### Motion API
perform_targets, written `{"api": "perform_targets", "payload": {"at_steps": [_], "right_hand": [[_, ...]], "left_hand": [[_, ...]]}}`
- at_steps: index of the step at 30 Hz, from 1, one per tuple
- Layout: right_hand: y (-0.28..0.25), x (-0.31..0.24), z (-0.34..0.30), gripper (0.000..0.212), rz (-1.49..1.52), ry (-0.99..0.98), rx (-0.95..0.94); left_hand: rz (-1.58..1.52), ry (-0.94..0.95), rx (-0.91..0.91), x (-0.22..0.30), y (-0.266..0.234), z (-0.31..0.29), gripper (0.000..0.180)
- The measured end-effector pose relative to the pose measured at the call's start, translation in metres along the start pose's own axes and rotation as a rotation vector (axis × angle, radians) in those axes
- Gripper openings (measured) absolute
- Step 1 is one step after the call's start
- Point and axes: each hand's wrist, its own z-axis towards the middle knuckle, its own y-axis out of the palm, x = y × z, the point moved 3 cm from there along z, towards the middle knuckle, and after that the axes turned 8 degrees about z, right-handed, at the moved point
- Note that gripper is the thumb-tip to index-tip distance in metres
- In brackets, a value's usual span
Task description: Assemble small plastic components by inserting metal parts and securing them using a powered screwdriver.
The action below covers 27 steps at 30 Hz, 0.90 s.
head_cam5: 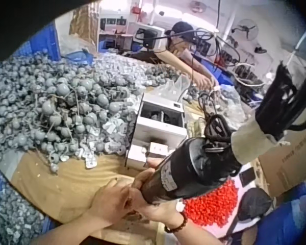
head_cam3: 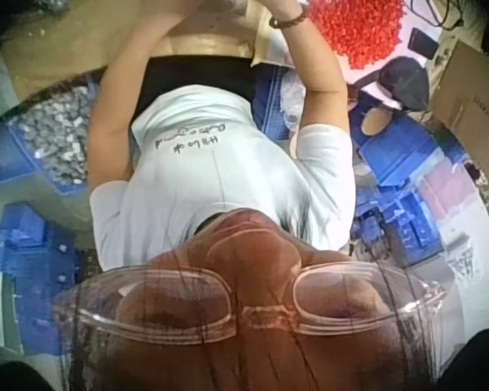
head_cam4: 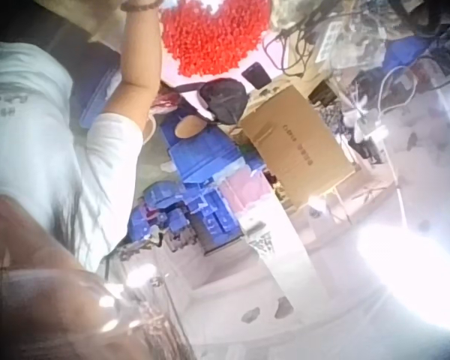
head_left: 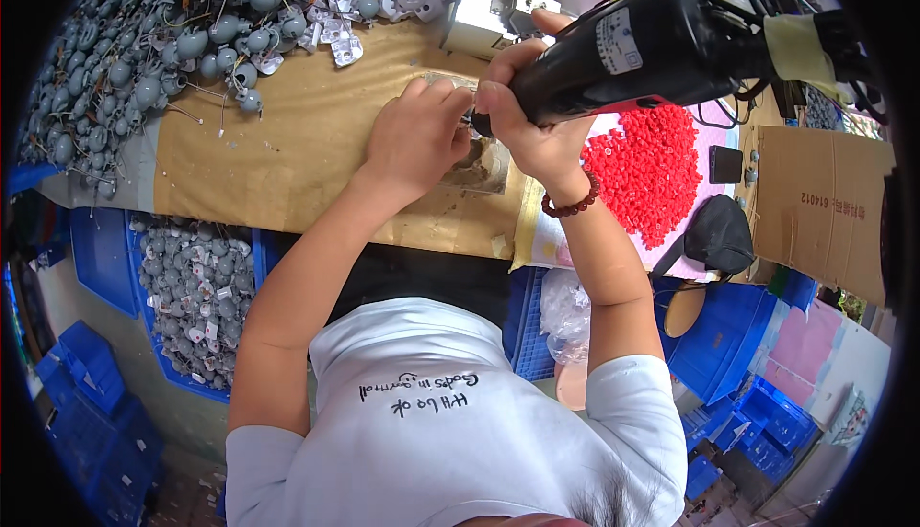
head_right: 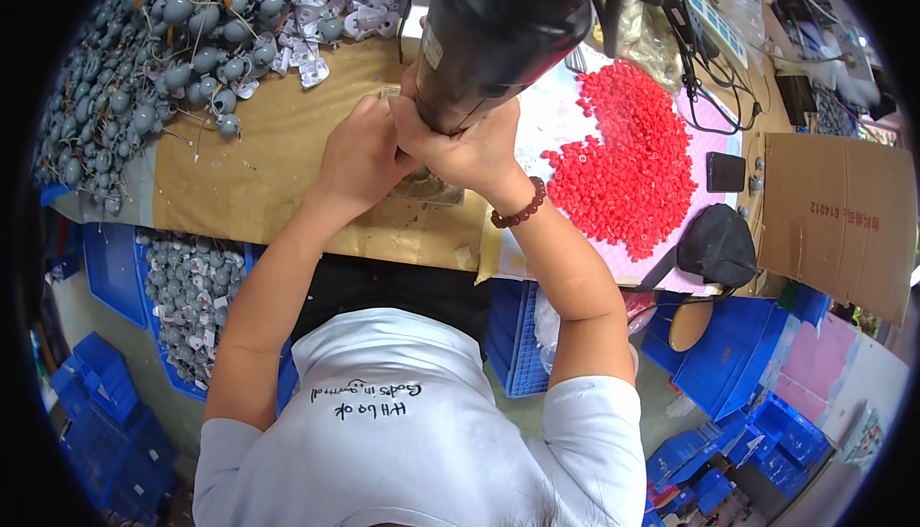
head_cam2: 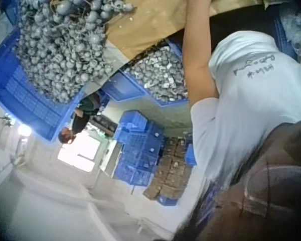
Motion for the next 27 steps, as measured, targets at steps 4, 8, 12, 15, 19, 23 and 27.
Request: {"api": "perform_targets", "payload": {"at_steps": [4, 8, 12, 15, 19, 23, 27], "right_hand": [[-0.001, 0.001, -0.004, 0.019, -0.025, 0.021, -0.047], [-0.002, -0.004, -0.001, 0.065, -0.275, -0.15, -0.218], [-0.001, -0.01, 0.009, 0.068, -0.019, 0.057, -0.066], [-0.035, -0.01, 0.028, 0.054, 0.067, 0.133, 0.223], [-0.128, 0.029, 0.038, 0.028, 0.021, 0.212, 0.509], [-0.137, 0.049, 0.014, 0.032, -0.272, 0.115, 0.444], [-0.075, 0.034, -0.018, 0.019, -0.465, 0.152, 0.059]], "left_hand": [[-0.011, 0.012, 0.026, -0.001, 0.001, 0.0, 0.029], [-0.014, 0.004, -0.001, 0.0, 0.001, 0.001, 0.032], [0.02, -0.048, -0.041, 0.002, -0.003, -0.001, 0.033], [0.011, -0.076, -0.043, 0.0, -0.004, -0.002, 0.036], [-0.018, -0.095, -0.036, 0.0, -0.002, -0.006, 0.035], [-0.072, -0.048, -0.001, -0.001, -0.006, -0.012, 0.031], [-0.095, -0.029, 0.07, 0.0, -0.007, -0.017, 0.028]]}}
